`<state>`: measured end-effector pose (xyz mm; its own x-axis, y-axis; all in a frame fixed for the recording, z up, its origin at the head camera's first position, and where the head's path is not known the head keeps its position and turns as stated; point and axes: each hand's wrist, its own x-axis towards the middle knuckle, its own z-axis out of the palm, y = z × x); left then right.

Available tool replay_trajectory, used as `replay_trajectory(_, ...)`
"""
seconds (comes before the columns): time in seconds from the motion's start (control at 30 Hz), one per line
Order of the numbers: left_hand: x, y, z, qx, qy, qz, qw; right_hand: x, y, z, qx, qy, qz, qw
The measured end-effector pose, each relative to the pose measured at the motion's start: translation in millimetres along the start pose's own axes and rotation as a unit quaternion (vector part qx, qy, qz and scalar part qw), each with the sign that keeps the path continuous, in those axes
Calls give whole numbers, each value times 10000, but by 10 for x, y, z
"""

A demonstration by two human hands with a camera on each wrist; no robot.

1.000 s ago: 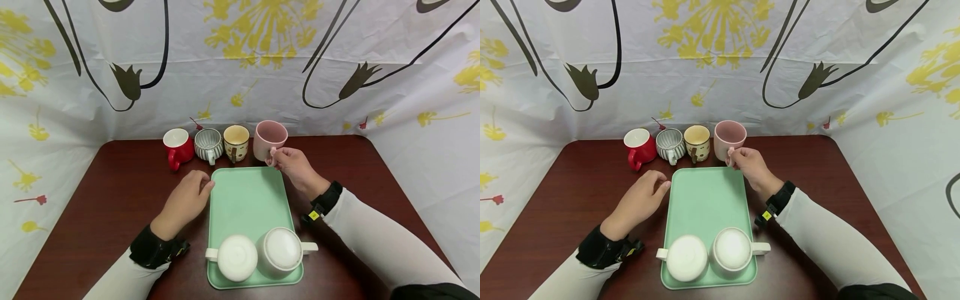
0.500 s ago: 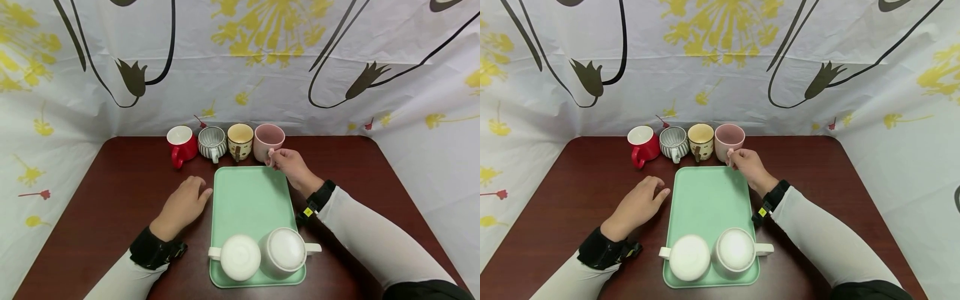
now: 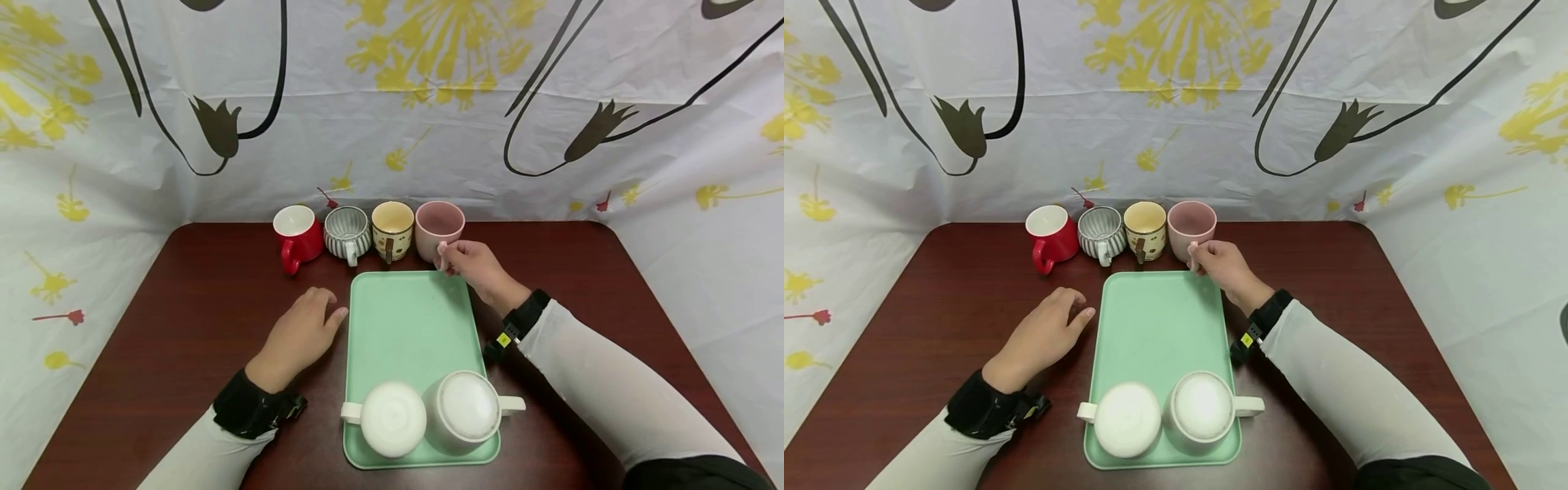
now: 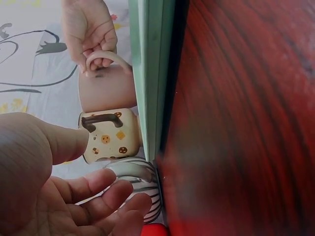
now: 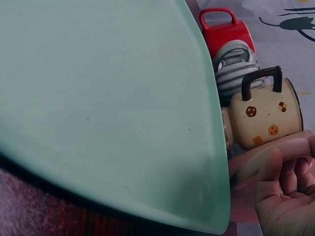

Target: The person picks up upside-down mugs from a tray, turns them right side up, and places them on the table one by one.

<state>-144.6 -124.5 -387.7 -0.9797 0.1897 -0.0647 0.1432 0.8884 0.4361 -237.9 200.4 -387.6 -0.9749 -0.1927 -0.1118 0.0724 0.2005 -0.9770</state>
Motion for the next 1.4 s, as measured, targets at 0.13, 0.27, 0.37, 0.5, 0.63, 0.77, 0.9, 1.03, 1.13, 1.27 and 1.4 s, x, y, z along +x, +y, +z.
replay_trajectory(0.13, -7, -3, 0, -5, -18, -3, 10000, 3, 16, -10, -80, -109, -35, 9999)
replay_trajectory(0.27, -14, -8, 2, 1, -11, -5, 10000, -3, 29, -16, -84, -166, -39, 9998)
replay_trajectory(0.37, -16, -13, 5, 10, -9, 11, 10000, -17, 39, -17, -127, -139, 39, 9998)
replay_trajectory(0.5, -15, -16, 12, 12, -35, 6, 10000, -71, 34, -33, -555, -47, 185, 9983)
replay_trajectory(0.63, -11, -14, 15, 15, -69, -38, 10000, -199, -8, -108, -969, 35, 140, 9952)
replay_trajectory(0.77, -1, -12, 8, 37, -69, -30, 10000, -412, -53, -248, -1098, 127, -28, 9939)
replay_trajectory(0.9, 10, -9, -1, 48, -64, -15, 10000, -694, -70, -381, -1204, 122, -191, 9925)
replay_trajectory(1.03, 17, -9, -5, 43, -80, -37, 10000, -973, -49, -473, -1163, -25, -378, 9925)
replay_trajectory(1.13, 20, -9, -8, 45, -81, -39, 9999, -1159, -8, -521, -1134, -211, -564, 9917)
replay_trajectory(1.27, 20, -9, -8, 54, -69, -23, 10000, -1379, 83, -576, -1177, -696, -977, 9858)
replay_trajectory(1.4, 16, -14, -2, 54, -71, -23, 10000, -1531, 200, -602, -1041, -1563, -1388, 9724)
